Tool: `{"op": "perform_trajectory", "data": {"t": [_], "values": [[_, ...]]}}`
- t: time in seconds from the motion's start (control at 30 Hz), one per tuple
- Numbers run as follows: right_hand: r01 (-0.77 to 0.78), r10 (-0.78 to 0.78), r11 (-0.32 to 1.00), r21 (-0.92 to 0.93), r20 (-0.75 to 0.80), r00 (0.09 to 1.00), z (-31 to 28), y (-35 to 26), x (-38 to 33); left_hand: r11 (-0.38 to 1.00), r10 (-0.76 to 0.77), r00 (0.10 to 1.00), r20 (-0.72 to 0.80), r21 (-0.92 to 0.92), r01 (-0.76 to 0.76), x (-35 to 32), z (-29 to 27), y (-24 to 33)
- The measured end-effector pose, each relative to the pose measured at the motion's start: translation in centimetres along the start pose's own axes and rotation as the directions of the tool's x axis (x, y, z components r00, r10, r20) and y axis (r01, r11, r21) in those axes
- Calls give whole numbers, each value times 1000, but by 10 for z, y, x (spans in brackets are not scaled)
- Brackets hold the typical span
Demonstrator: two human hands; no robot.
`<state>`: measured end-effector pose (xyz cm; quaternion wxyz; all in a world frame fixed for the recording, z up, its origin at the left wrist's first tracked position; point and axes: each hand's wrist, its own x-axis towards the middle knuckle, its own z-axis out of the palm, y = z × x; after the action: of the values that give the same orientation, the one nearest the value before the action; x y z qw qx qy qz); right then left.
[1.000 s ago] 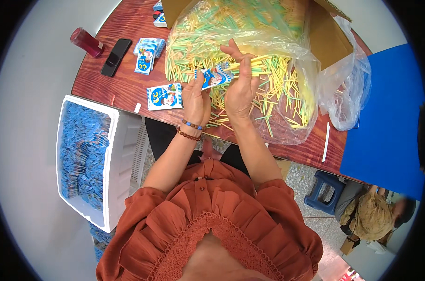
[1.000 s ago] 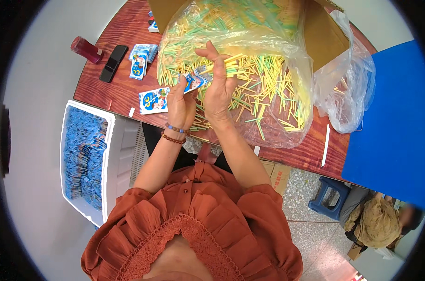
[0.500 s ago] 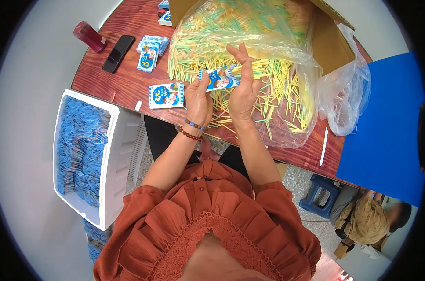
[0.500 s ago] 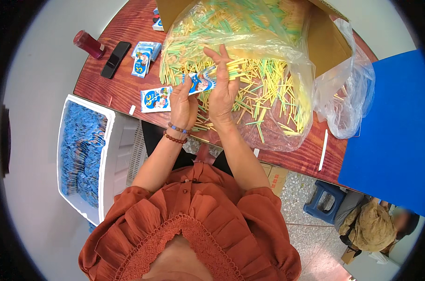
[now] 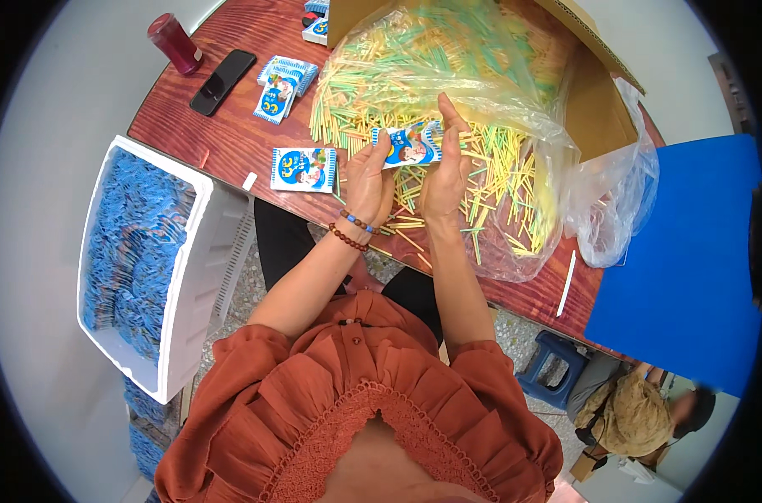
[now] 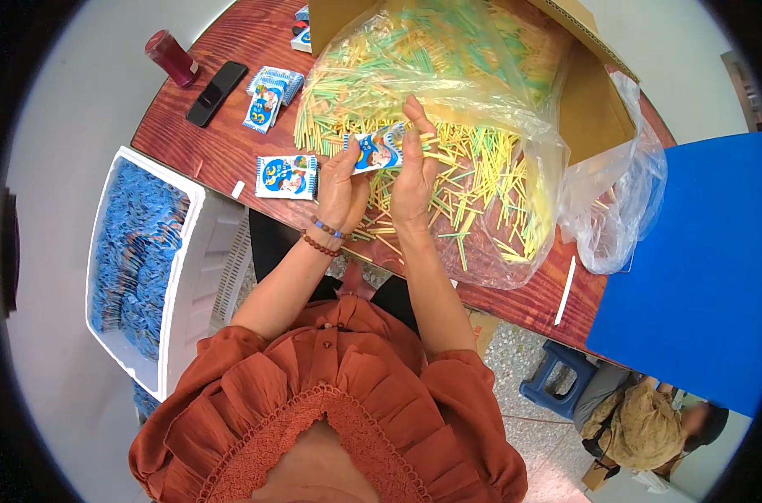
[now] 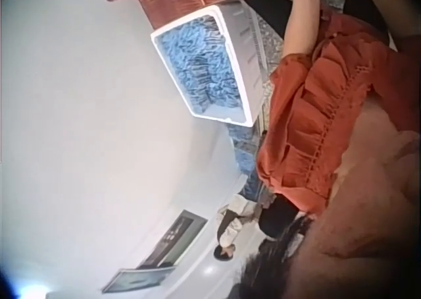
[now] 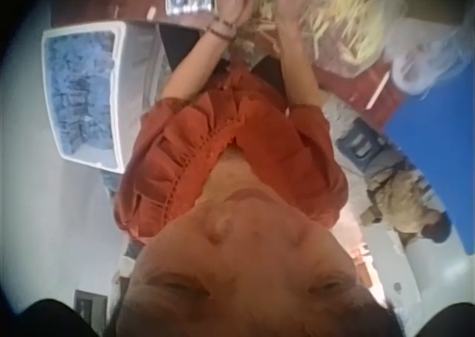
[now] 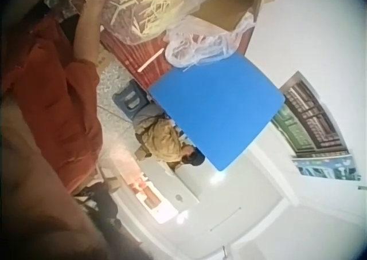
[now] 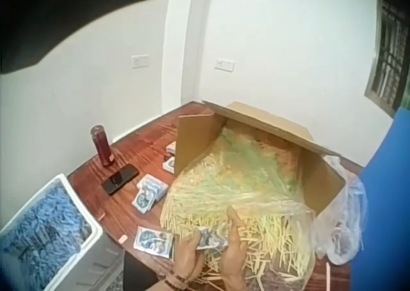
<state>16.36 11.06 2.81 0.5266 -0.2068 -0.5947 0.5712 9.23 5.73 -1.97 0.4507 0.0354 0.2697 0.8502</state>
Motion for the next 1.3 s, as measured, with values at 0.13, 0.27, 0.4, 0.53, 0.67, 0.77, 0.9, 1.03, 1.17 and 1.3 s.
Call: {"op": "perform_trajectory", "data": {"t": [0.13,0.27,0.4,0.53,0.67,0.77,0.9,1.03,1.17,1.3], "values": [[-185,185,983,-12,109,977,4,-1,3,1000,6,1000,19,-9,-6,5,-5,-2],[-41,94,961,-275,182,979,-1,-5,7,996,-52,996,79,-68,57,7,-10,2],[-126,211,952,-279,297,931,-16,-13,18,993,-93,994,52,-71,96,5,-9,0],[-81,160,953,-291,260,952,-20,-6,13,976,-150,986,71,-147,159,9,-10,-7],[-145,154,978,-149,46,987,-12,2,1,946,-178,981,82,-262,193,12,-16,-6],[-192,235,956,-221,190,953,-18,9,-5,938,-178,968,174,-269,221,8,-14,-4],[-117,268,903,-412,331,905,-20,-8,18,941,-142,966,214,-272,199,17,-31,3],[287,7,743,-605,436,900,-15,-13,26,968,-95,973,208,-210,139,20,-27,16],[281,135,606,-744,444,886,-7,-22,45,973,-110,977,183,-183,144,14,-38,22],[122,200,766,-631,414,888,5,-22,52,980,-83,980,183,-164,114,25,-45,36]]}}
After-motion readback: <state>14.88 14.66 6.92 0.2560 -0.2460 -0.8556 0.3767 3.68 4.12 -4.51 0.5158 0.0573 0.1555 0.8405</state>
